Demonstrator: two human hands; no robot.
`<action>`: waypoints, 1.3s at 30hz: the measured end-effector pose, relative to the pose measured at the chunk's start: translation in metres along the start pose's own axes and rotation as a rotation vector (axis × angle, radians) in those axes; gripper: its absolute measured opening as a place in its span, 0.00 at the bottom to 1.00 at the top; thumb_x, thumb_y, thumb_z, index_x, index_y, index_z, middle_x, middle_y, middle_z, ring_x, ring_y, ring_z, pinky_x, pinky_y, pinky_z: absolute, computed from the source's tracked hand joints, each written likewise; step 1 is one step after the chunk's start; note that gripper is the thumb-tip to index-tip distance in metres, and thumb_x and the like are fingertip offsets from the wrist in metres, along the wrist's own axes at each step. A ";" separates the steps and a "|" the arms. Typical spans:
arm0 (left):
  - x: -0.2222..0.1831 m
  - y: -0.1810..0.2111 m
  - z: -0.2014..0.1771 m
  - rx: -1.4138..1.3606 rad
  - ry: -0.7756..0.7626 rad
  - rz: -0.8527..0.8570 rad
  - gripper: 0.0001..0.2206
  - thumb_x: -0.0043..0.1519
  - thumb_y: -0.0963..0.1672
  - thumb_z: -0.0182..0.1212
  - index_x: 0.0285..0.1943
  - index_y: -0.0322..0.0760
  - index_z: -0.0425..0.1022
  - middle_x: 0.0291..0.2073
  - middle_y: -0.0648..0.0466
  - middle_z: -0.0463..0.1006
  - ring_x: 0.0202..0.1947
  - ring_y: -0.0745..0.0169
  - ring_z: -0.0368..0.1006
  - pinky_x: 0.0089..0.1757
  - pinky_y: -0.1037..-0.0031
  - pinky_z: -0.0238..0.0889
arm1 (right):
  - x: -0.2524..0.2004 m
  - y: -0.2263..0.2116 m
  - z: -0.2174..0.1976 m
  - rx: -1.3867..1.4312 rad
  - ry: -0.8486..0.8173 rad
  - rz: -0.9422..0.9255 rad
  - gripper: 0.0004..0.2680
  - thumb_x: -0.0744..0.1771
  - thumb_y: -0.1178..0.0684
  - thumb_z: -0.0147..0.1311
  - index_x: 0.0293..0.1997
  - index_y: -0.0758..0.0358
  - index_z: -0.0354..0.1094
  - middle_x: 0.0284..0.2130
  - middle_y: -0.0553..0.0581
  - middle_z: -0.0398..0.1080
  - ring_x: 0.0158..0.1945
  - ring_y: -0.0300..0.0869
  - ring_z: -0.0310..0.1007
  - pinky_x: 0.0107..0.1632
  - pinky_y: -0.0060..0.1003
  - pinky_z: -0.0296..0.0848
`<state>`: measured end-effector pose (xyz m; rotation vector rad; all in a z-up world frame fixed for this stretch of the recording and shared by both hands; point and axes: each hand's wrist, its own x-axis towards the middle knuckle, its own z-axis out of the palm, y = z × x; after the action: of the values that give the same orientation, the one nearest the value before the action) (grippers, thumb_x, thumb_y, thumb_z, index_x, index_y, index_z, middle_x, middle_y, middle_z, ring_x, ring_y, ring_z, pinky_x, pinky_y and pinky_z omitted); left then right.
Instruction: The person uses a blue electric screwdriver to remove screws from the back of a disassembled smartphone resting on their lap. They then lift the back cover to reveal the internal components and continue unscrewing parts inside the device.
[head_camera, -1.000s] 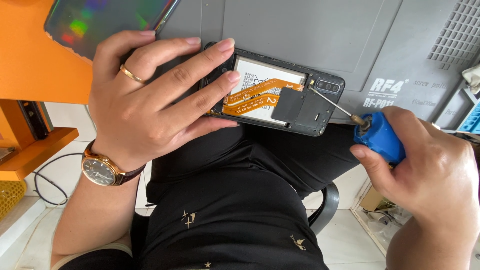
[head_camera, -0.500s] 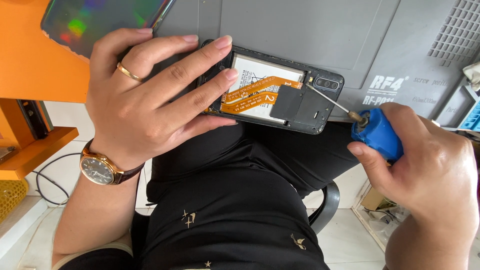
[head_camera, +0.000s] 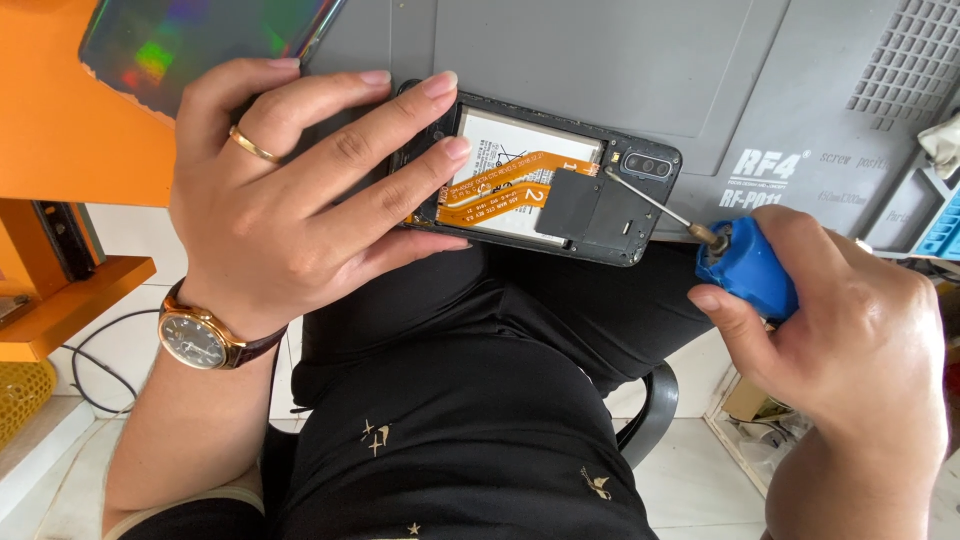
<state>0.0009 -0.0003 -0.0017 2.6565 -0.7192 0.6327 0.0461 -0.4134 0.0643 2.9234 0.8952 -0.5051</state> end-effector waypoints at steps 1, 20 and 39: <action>0.000 0.000 0.000 0.000 -0.001 0.000 0.24 0.82 0.60 0.53 0.60 0.50 0.91 0.63 0.57 0.90 0.57 0.53 0.83 0.59 0.60 0.64 | -0.001 0.000 0.000 0.005 -0.008 0.007 0.24 0.72 0.28 0.51 0.59 0.62 0.76 0.26 0.53 0.68 0.30 0.48 0.73 0.29 0.42 0.64; 0.001 0.002 0.000 0.057 0.023 0.018 0.25 0.81 0.61 0.52 0.59 0.49 0.91 0.63 0.59 0.89 0.57 0.55 0.83 0.58 0.62 0.65 | 0.001 0.003 0.002 -0.009 0.009 -0.001 0.23 0.72 0.28 0.52 0.57 0.59 0.75 0.22 0.52 0.65 0.23 0.50 0.67 0.27 0.44 0.63; -0.001 0.006 0.003 0.036 0.033 -0.002 0.24 0.78 0.61 0.59 0.64 0.47 0.89 0.65 0.58 0.86 0.59 0.52 0.82 0.58 0.58 0.67 | 0.008 -0.007 0.003 0.005 0.010 0.063 0.20 0.72 0.28 0.54 0.53 0.55 0.69 0.24 0.53 0.69 0.25 0.56 0.70 0.27 0.50 0.66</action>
<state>-0.0023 -0.0066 -0.0041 2.6726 -0.7026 0.6934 0.0474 -0.4034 0.0588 2.9500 0.8008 -0.4899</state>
